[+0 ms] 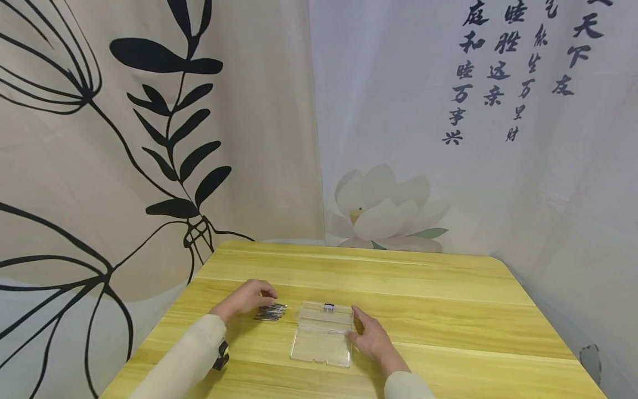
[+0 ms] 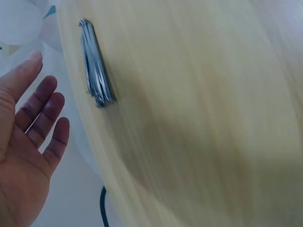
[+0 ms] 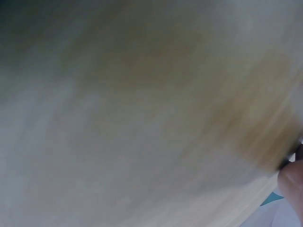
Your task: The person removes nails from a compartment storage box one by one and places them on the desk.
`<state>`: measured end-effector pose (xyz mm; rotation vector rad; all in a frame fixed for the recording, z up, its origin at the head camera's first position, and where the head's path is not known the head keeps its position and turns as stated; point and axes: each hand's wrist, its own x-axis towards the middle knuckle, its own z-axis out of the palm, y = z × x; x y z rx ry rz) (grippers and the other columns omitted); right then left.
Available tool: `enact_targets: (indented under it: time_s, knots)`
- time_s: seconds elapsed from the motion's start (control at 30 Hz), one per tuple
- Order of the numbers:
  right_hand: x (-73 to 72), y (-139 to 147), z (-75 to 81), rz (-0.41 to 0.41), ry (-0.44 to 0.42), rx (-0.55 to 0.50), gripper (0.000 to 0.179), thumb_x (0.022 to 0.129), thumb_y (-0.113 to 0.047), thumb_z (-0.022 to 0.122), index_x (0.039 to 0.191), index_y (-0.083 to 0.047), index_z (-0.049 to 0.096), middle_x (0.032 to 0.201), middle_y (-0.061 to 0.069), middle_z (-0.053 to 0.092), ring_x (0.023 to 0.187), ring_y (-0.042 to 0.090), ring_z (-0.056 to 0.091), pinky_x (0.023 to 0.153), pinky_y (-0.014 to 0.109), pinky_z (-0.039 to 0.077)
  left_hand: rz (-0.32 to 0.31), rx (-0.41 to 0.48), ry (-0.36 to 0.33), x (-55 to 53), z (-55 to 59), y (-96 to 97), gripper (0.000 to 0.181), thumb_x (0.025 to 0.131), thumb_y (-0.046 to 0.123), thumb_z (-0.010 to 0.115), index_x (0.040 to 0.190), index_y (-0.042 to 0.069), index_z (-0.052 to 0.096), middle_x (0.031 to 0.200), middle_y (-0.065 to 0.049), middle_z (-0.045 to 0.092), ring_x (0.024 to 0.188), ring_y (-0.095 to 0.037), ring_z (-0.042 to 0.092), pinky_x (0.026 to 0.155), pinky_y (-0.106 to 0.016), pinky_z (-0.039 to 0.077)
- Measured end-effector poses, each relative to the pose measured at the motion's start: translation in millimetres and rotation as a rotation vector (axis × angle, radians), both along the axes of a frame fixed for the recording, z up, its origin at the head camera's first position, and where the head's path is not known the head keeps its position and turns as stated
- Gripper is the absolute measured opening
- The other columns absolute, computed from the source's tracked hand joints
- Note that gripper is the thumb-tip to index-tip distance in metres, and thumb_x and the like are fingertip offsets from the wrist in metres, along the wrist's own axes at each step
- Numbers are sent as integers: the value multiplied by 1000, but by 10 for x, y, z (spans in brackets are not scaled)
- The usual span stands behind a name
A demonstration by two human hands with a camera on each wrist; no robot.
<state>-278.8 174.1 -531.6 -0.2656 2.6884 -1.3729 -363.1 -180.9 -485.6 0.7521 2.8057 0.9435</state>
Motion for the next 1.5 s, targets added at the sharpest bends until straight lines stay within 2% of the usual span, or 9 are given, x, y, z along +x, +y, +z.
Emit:
enact_targets:
  time_s: [0.4,0.73,1.0,1.13,1.27,1.5]
  knots:
    - [-1,4,3,-15,0,14,71,93,-19,68,154,-8,34,149,19,44,138,51,30,107,68,21,-66,59,-7,7,82,405,15,95,15,69,104,4,73,96,4,67,86,-13,62,76,-34,52]
    - [-21,9,-18,-14,10,15,71,93,-19,69,154,-7,34,149,19,45,138,50,30,108,67,21,-96,70,-11,6,82,660,12,95,14,69,102,5,75,95,5,67,85,-13,61,74,-31,50]
    - [-16,13,-10,-12,8,8,71,93,-18,69,154,-7,34,148,19,45,138,50,30,108,67,21,-117,79,-49,37,67,906,10,94,18,70,99,11,76,95,9,66,89,-11,61,76,-26,51]
    - [-16,15,-8,-18,11,1,72,92,-19,70,153,-7,35,148,20,45,138,50,31,108,67,22,-164,96,-48,66,42,1022,10,93,15,71,99,8,76,94,8,66,89,-10,61,76,-25,51]
    - [-9,12,3,-16,13,-9,72,91,-20,70,153,-7,35,147,21,45,138,50,31,108,67,22,-207,77,-30,117,49,1131,8,93,13,72,97,9,76,95,6,67,89,-8,60,78,-24,50]
    - [-23,8,-4,-5,21,3,72,92,-21,69,153,-7,35,148,21,45,137,50,31,107,68,22,-207,42,-17,165,14,1287,8,91,14,74,96,9,77,95,5,66,89,-5,58,81,-23,49]
